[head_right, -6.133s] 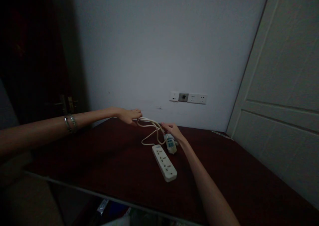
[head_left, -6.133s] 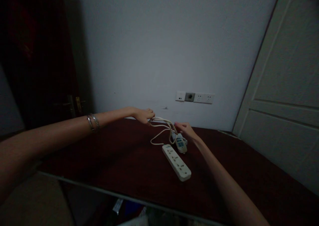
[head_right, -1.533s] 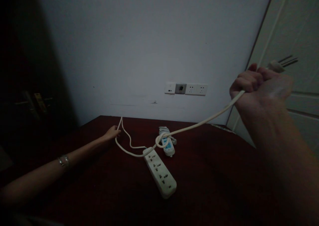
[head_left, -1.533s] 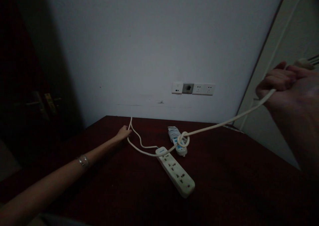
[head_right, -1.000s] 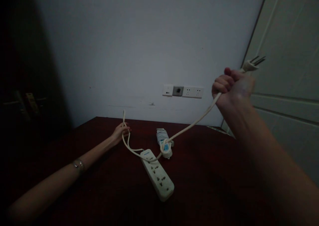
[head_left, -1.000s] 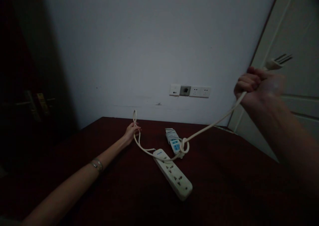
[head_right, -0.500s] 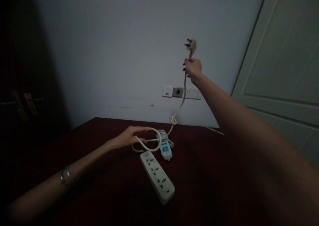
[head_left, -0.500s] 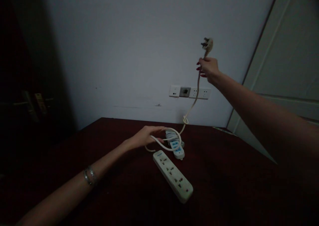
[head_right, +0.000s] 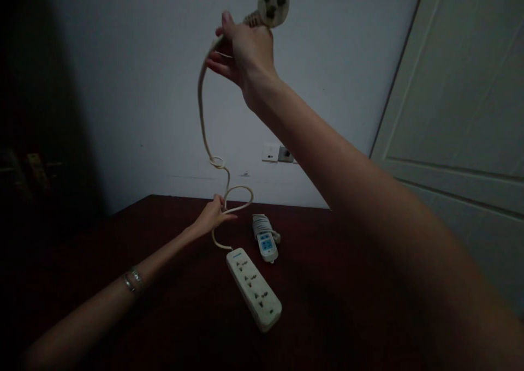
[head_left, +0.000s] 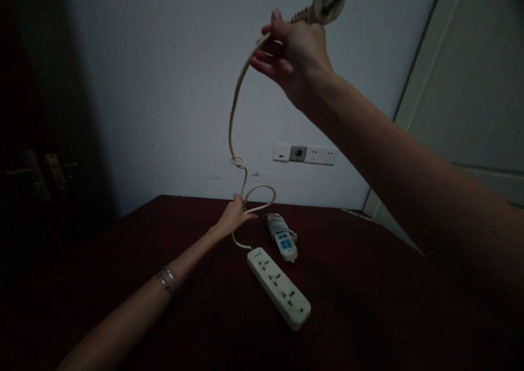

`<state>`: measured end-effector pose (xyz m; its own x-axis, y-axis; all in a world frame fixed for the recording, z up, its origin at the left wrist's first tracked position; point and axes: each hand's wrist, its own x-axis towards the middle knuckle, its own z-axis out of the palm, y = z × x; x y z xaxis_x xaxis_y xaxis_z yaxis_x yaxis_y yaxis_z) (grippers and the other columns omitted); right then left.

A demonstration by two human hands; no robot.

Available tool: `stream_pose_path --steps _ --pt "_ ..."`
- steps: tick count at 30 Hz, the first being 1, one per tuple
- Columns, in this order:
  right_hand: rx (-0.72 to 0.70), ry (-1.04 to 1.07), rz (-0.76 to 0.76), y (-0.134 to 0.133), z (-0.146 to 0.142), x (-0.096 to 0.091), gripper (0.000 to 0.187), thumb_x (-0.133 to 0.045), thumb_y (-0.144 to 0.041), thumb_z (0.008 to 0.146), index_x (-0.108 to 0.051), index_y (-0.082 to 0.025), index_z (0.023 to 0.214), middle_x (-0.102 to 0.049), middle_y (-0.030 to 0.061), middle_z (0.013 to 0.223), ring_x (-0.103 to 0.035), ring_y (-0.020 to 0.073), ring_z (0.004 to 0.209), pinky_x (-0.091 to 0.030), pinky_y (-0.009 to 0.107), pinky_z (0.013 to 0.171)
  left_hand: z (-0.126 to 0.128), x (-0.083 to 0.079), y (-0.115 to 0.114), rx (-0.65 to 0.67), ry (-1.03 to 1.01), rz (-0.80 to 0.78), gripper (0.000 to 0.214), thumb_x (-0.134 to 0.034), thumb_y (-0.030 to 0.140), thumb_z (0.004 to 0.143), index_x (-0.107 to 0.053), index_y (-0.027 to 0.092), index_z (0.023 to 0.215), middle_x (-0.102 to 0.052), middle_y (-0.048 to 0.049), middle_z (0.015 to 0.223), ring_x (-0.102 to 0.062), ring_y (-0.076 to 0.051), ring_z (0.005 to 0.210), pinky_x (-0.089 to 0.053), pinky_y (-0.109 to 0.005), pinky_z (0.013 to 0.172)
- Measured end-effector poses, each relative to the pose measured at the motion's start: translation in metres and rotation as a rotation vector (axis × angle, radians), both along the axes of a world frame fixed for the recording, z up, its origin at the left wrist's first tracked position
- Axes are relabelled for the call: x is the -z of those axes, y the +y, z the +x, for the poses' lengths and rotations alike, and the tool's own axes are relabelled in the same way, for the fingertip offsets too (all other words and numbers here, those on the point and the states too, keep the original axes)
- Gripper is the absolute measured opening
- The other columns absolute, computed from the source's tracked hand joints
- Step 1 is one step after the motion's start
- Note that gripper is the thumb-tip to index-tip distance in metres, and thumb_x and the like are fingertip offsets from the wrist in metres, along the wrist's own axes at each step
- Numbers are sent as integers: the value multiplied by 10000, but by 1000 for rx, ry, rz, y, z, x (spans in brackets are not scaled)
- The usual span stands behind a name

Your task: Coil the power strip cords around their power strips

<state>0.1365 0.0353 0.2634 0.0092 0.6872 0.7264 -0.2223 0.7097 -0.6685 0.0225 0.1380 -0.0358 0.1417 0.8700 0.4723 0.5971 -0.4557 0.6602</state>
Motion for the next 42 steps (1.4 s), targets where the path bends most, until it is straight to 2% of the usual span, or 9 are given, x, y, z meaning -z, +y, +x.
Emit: stream_pose_path --steps 4,10,15,19,22,28,33,37,42 --pt "-254 80 -105 -38 10 26 267 -347 -223 921 -470 -70 740 -496 -43 605 -544 -6 563 -463 168 569 -11 -3 10 -85 -19 -10 450 -728 367 569 -361 200 768 -496 19 620 -517 -161 570 -333 -245 504" --pt "-190 151 -293 -50 80 98 302 -318 -267 915 -488 -165 687 -304 -81 481 -406 16 433 -423 161 536 -29 8 31 -74 -272 -120 267 -668 260 598 -415 190 645 -479 39 513 -486 -128 520 -311 -220 488" --pt "-159 -39 -499 -25 151 191 239 -421 -327 867 -550 -170 741 -141 -100 469 -105 39 377 -179 141 361 -31 16 35 -81 -402 -182 179 -660 235 586 -507 155 632 -554 -3 543 -554 -156 572 -373 -230 526" --pt "-250 -248 -713 13 178 264 296 -546 -417 768 -574 -132 843 -182 -109 466 -109 40 390 -139 173 364 -26 12 26 13 -562 -191 166 -638 196 603 -536 126 714 -596 -24 635 -566 -137 592 -414 -225 546" --pt "-95 -454 -697 40 174 294 373 -533 -490 759 -556 -126 840 -256 -97 467 -205 49 380 -155 189 376 -21 6 16 231 -663 -247 308 -632 167 605 -531 119 893 -635 -47 753 -604 -148 669 -447 -236 593" --pt "233 -870 -242 58 132 283 331 -414 -460 855 -536 -168 950 -542 2 720 -489 136 640 -369 257 587 -20 -1 6 478 -583 -418 561 -637 125 581 -457 116 1113 -642 -69 865 -622 -158 744 -469 -294 699" --pt "141 -1025 30 56 94 268 255 -355 -363 909 -522 -184 980 -590 29 832 -531 157 763 -386 280 706 -16 -7 0 668 -405 -371 452 -575 89 600 -533 123 1049 -637 -51 858 -606 -158 786 -455 -300 748" --pt "118 -1008 96 58 78 270 214 -389 -311 903 -539 -174 969 -608 38 870 -542 155 780 -382 274 727 -12 -12 -6 759 -385 -312 366 -602 94 612 -548 129 973 -619 -44 896 -589 -161 819 -451 -294 757" --pt "143 -992 62 64 71 278 179 -429 -289 880 -531 -167 960 -613 29 824 -522 138 690 -370 251 647 -9 -3 -3 796 -531 -335 544 -637 34 551 -477 159 1056 -613 -51 962 -606 -165 816 -461 -314 771"
